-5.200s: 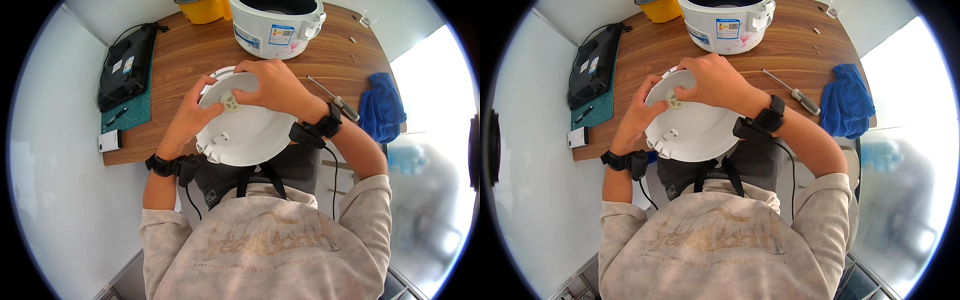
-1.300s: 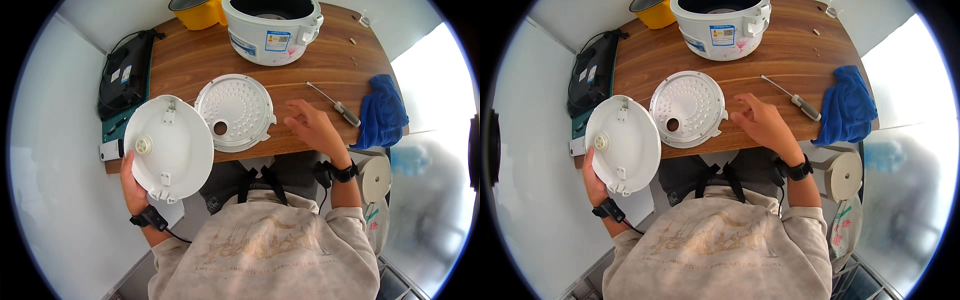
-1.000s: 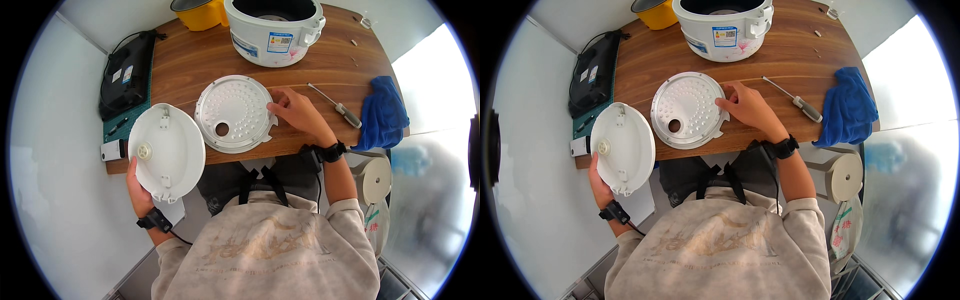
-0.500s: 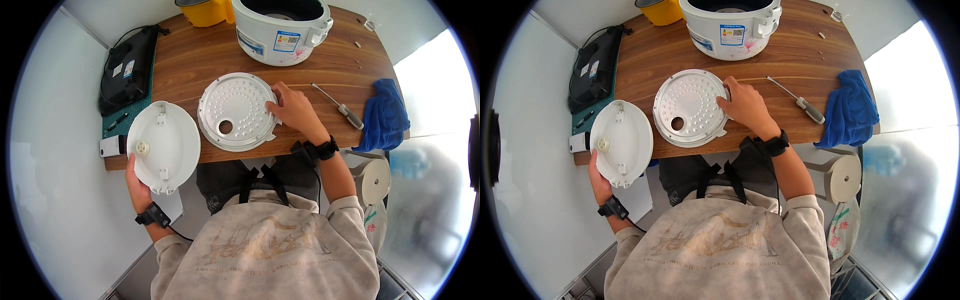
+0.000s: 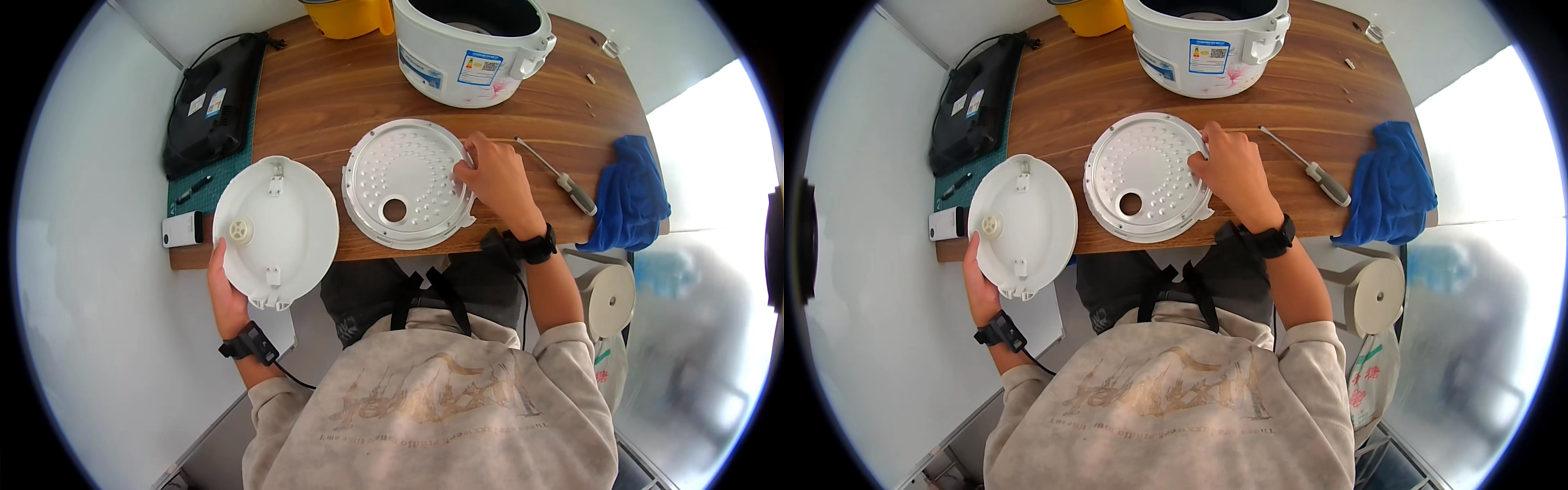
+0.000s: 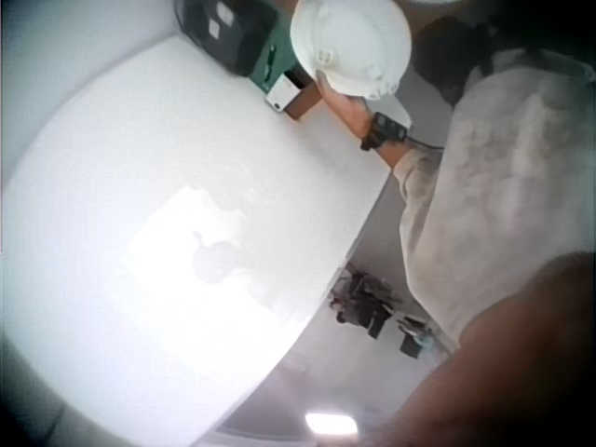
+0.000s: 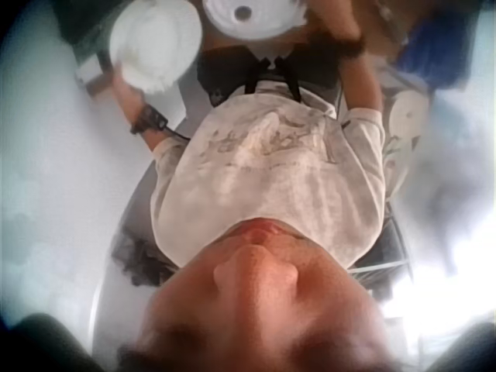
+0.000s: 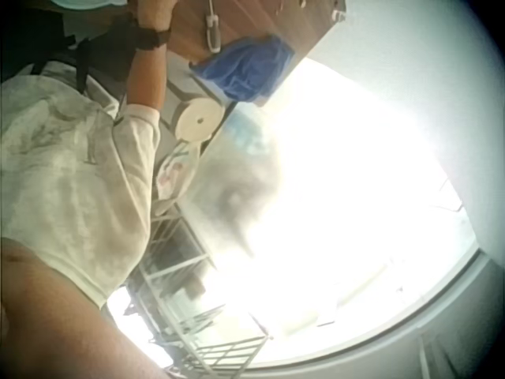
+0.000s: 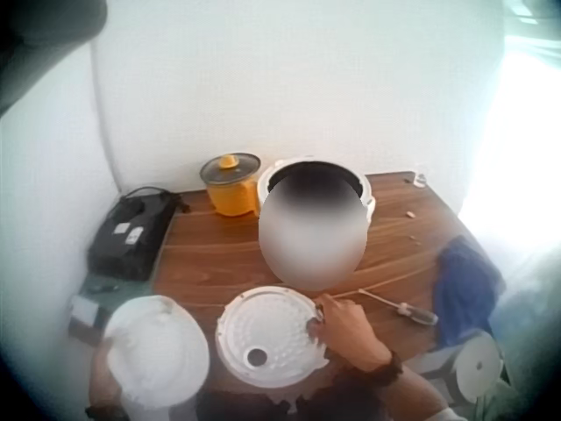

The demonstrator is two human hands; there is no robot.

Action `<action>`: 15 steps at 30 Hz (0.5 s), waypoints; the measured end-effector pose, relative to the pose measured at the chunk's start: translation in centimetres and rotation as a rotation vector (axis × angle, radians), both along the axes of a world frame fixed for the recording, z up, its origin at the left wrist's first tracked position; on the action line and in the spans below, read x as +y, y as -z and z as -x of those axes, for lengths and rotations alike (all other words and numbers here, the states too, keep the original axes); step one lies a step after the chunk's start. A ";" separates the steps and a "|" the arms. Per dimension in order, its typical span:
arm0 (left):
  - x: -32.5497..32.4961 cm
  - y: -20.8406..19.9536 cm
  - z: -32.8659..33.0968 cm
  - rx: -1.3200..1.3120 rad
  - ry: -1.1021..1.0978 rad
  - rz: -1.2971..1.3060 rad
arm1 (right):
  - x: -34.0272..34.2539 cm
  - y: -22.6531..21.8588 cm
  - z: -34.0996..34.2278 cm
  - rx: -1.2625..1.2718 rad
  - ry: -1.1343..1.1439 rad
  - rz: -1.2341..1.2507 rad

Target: The person assembles a white plastic lid by inserting a small cylindrical component and securing it with a ring. They then place the lid onto a white rice cooker. Finally, they use a screwdriver to tighten a screw on a glass pot lid.

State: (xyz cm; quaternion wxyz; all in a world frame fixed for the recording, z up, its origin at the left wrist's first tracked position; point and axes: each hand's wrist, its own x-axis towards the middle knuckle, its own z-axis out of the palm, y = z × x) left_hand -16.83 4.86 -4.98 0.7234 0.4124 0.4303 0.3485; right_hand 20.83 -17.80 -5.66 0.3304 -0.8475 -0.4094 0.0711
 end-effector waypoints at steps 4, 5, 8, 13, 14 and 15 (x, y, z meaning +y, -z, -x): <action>-0.7 -0.5 -0.6 0.025 0.078 -0.134 | -0.4 0.0 -0.2 -0.029 0.004 0.028; -0.4 -0.3 -0.4 0.005 0.055 -0.077 | -0.3 -0.1 0.0 -0.026 0.003 0.027; 0.6 0.7 -0.4 -0.032 0.017 0.044 | -0.8 -0.3 -0.3 -0.028 0.002 0.040; 0.3 0.7 -1.9 -0.032 0.060 0.055 | -1.8 -0.9 0.2 -0.095 0.067 0.066; 0.3 0.7 -2.1 -0.032 0.072 0.057 | -2.1 -0.7 0.2 -0.129 0.080 0.062; 0.2 0.6 -2.4 -0.031 0.074 0.054 | -2.3 -0.7 0.2 -0.163 0.094 0.058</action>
